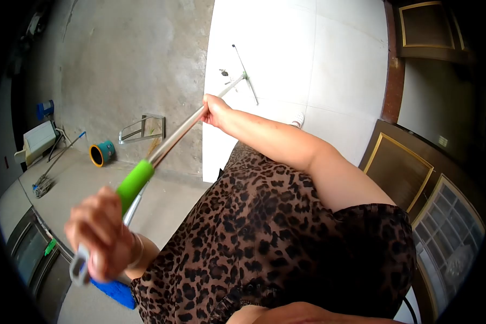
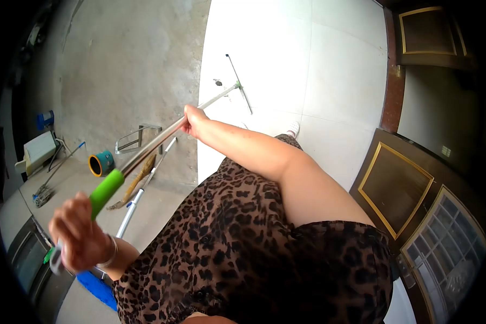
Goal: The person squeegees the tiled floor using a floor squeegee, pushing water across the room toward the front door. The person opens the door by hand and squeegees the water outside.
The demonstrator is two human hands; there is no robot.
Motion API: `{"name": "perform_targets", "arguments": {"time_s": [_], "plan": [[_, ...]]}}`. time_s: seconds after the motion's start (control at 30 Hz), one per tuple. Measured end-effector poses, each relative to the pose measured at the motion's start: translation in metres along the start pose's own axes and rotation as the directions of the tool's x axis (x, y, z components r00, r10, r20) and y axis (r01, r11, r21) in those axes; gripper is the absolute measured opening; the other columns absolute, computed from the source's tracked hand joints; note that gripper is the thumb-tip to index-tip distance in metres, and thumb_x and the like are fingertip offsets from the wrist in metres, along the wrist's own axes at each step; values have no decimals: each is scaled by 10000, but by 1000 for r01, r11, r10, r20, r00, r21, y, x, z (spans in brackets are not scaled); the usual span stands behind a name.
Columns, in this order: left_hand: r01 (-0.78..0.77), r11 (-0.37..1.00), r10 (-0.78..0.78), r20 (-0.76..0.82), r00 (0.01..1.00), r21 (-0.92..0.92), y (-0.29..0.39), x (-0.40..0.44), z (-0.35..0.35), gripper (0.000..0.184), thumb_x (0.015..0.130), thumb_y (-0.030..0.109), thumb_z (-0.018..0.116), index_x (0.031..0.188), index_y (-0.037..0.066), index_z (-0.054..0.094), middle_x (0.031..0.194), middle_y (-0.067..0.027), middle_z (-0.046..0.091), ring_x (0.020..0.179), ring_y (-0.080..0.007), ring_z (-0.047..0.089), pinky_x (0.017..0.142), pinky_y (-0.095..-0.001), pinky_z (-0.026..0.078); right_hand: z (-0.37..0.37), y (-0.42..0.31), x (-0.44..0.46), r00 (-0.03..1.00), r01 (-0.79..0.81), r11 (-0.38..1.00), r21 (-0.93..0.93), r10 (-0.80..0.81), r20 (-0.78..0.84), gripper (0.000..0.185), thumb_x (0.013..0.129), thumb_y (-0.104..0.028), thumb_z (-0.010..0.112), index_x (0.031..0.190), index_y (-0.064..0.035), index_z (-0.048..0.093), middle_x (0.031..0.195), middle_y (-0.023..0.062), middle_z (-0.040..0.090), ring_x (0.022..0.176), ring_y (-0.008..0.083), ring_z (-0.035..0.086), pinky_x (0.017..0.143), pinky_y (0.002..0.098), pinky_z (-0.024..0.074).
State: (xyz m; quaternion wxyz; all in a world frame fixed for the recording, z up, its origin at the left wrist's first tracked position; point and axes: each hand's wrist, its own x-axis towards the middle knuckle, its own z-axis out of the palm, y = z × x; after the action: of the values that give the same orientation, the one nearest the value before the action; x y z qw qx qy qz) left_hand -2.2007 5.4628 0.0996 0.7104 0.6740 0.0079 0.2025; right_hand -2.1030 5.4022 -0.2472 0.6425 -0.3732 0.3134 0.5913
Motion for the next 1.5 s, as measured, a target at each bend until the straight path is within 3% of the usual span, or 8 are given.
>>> {"name": "perform_targets", "arguments": {"time_s": [0.07, 0.2, 0.37, 0.63, 0.97, 1.23, 1.37, 1.5], "plan": [[-13, 998, 19, 118, 993, -56, 26, 5, -4, 259, 665, 190, 513, 505, 150, 314, 442, 37, 290, 426, -84, 257, 505, -267, 219, 14, -2, -35, 999, -19, 1000, -13, 19, 27, 123, 709, -161, 457, 662, -50, 432, 551, 76, 465, 417, 158, 460, 385, 277, 435], [15, 992, -1, -113, 994, 125, -16, 22, 87, 277, 666, 176, 503, 478, 163, 300, 412, 61, 274, 376, -73, 242, 460, -250, 189, -61, -41, -25, 967, -115, 993, 20, 107, 233, 144, 710, -172, 475, 608, -69, 470, 516, 66, 507, 384, 160, 460, 390, 280, 443], [-113, 993, 111, 47, 993, 32, 40, 32, 101, 302, 666, 202, 544, 473, 161, 314, 395, 78, 281, 350, -66, 255, 436, -233, 213, -68, -54, -96, 951, -16, 999, 41, 3, 310, 216, 795, -255, 532, 627, -125, 490, 507, -20, 465, 449, 90, 468, 447, 259, 453], [-61, 966, 85, 86, 993, -251, 50, 6, 159, 288, 685, 178, 508, 491, 168, 296, 449, 42, 299, 436, -74, 258, 534, -266, 213, -134, -68, -169, 962, 133, 975, 177, -170, 215, 273, 805, -288, 542, 589, -157, 438, 475, -51, 379, 390, 66, 377, 390, 218, 392], [-104, 989, 134, 350, 927, -104, 37, 13, 157, 372, 710, 294, 592, 505, 152, 316, 473, 39, 270, 440, -92, 238, 477, -266, 184, -137, -95, -169, 933, 264, 880, 396, -337, 127, 325, 801, -237, 557, 516, -139, 433, 498, -21, 427, 438, 82, 384, 435, 229, 371], [-25, 989, 89, 447, 890, -147, 18, 154, 287, 399, 680, 322, 674, 491, 114, 391, 419, 32, 363, 363, -105, 323, 399, -241, 251, -218, -204, -216, 914, 322, 749, 579, -406, 17, 254, 784, -231, 575, 575, -135, 467, 556, -26, 468, 486, 77, 404, 479, 225, 372], [-6, 949, 190, 556, 809, -315, -52, 220, 334, 422, 667, 344, 701, 478, 119, 399, 410, 36, 401, 346, -103, 406, 365, -216, 284, -286, -274, -213, 889, 405, 715, 570, -455, -61, 219, 777, -206, 573, 597, -137, 468, 562, -36, 461, 487, 67, 398, 492, 221, 365], [188, 874, 232, 726, 648, -447, -92, 285, 389, 384, 619, 299, 738, 487, 115, 428, 426, 21, 432, 364, -128, 473, 350, -222, 326, -341, -330, -222, 824, 514, 606, 607, -545, -155, 194, 774, -174, 564, 608, -144, 467, 562, -44, 455, 476, 62, 389, 492, 216, 358]]}}
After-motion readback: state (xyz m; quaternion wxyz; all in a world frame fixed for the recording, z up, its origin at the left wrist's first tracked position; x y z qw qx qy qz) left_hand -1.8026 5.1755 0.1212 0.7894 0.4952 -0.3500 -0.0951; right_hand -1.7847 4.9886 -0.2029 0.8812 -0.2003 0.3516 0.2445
